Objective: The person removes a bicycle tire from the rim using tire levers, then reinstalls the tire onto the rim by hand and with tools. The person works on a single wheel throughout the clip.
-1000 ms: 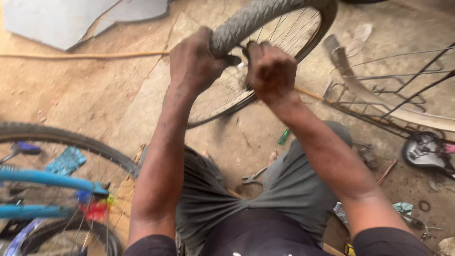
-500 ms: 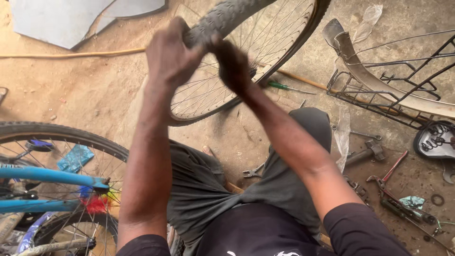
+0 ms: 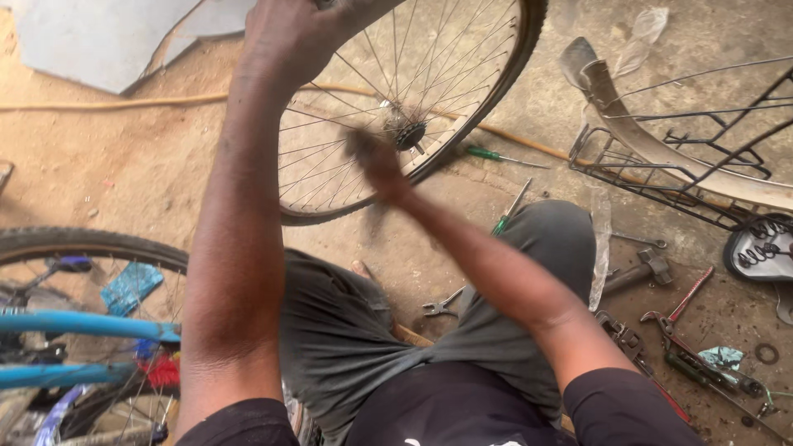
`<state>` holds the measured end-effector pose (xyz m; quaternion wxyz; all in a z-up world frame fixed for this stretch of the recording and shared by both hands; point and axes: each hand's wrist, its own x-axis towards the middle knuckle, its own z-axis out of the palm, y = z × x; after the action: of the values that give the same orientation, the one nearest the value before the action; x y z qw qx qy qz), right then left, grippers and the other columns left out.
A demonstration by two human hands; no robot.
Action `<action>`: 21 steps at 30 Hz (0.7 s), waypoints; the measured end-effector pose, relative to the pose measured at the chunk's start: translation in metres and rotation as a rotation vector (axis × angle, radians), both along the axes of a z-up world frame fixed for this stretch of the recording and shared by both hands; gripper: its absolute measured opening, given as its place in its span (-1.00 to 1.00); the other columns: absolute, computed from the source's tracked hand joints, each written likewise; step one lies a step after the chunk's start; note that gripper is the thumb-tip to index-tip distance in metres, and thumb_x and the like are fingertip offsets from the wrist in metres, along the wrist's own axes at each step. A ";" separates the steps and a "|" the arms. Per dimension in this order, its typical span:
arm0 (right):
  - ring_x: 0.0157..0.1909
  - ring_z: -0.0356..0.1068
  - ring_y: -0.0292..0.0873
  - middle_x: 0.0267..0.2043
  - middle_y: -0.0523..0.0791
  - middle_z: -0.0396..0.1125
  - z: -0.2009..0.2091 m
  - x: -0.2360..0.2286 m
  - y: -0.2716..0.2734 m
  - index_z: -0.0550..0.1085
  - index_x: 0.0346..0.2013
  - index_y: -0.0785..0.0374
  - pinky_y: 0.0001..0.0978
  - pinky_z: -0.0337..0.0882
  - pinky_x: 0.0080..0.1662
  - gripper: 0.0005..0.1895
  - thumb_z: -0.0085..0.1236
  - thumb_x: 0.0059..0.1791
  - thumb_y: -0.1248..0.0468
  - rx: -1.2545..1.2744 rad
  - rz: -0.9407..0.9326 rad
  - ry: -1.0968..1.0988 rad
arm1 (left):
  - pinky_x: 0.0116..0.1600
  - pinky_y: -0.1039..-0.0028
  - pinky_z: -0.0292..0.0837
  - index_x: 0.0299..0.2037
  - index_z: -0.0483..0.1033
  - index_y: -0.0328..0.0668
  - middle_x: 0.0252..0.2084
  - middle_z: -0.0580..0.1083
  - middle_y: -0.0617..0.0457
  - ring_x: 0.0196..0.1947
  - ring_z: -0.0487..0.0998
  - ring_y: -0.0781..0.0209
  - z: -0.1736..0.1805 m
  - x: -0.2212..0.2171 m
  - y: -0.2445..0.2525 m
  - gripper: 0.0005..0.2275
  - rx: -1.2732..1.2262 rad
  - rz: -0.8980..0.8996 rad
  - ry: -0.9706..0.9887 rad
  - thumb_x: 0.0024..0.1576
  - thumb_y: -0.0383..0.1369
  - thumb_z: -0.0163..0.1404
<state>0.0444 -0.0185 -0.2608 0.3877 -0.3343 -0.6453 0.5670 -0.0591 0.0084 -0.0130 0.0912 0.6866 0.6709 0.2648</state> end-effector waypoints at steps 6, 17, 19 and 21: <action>-0.51 0.10 -0.36 -0.50 -0.24 0.24 0.082 0.049 0.063 0.49 0.02 0.29 -0.45 0.11 -0.44 -0.71 -0.09 0.19 0.17 -0.256 -0.008 0.327 | -0.19 0.31 0.62 0.15 0.57 -0.07 -0.17 0.61 -0.08 -0.17 0.68 0.15 0.000 -0.003 -0.012 -0.41 -0.037 -0.062 -0.166 0.19 0.25 0.03; -0.53 0.05 -0.41 -0.50 -0.25 0.20 0.103 0.025 0.051 0.50 0.05 0.32 -0.51 0.07 -0.49 -0.76 -0.03 0.17 0.28 -0.234 0.145 0.574 | -0.06 0.34 0.67 0.20 0.45 -0.14 -0.05 0.59 -0.13 -0.08 0.68 0.06 0.011 0.004 -0.031 -0.49 -0.151 0.004 -0.265 0.17 0.01 0.16; -0.44 0.12 -0.38 -0.43 -0.22 0.25 0.100 0.018 0.053 0.53 -0.01 0.46 -0.47 0.15 -0.41 -0.77 -0.03 0.20 0.34 -0.159 0.111 0.350 | -0.04 0.32 0.64 0.20 0.45 -0.13 -0.03 0.58 -0.15 -0.08 0.66 0.02 0.013 0.002 -0.030 -0.46 -0.166 -0.009 -0.228 0.14 0.01 0.21; -0.43 0.19 -0.35 -0.44 -0.22 0.28 0.101 0.010 0.032 0.51 0.02 0.38 -0.45 0.23 -0.40 -0.75 -0.09 0.25 0.28 0.138 0.126 0.211 | -0.05 0.30 0.64 0.21 0.45 -0.13 -0.03 0.57 -0.17 -0.10 0.66 -0.01 0.011 0.003 -0.033 -0.44 -0.169 -0.015 -0.197 0.11 0.01 0.24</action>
<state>0.0541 0.0131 -0.1601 0.4390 -0.2041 -0.6584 0.5763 -0.0562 -0.0248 -0.0016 0.2161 0.6521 0.6735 0.2729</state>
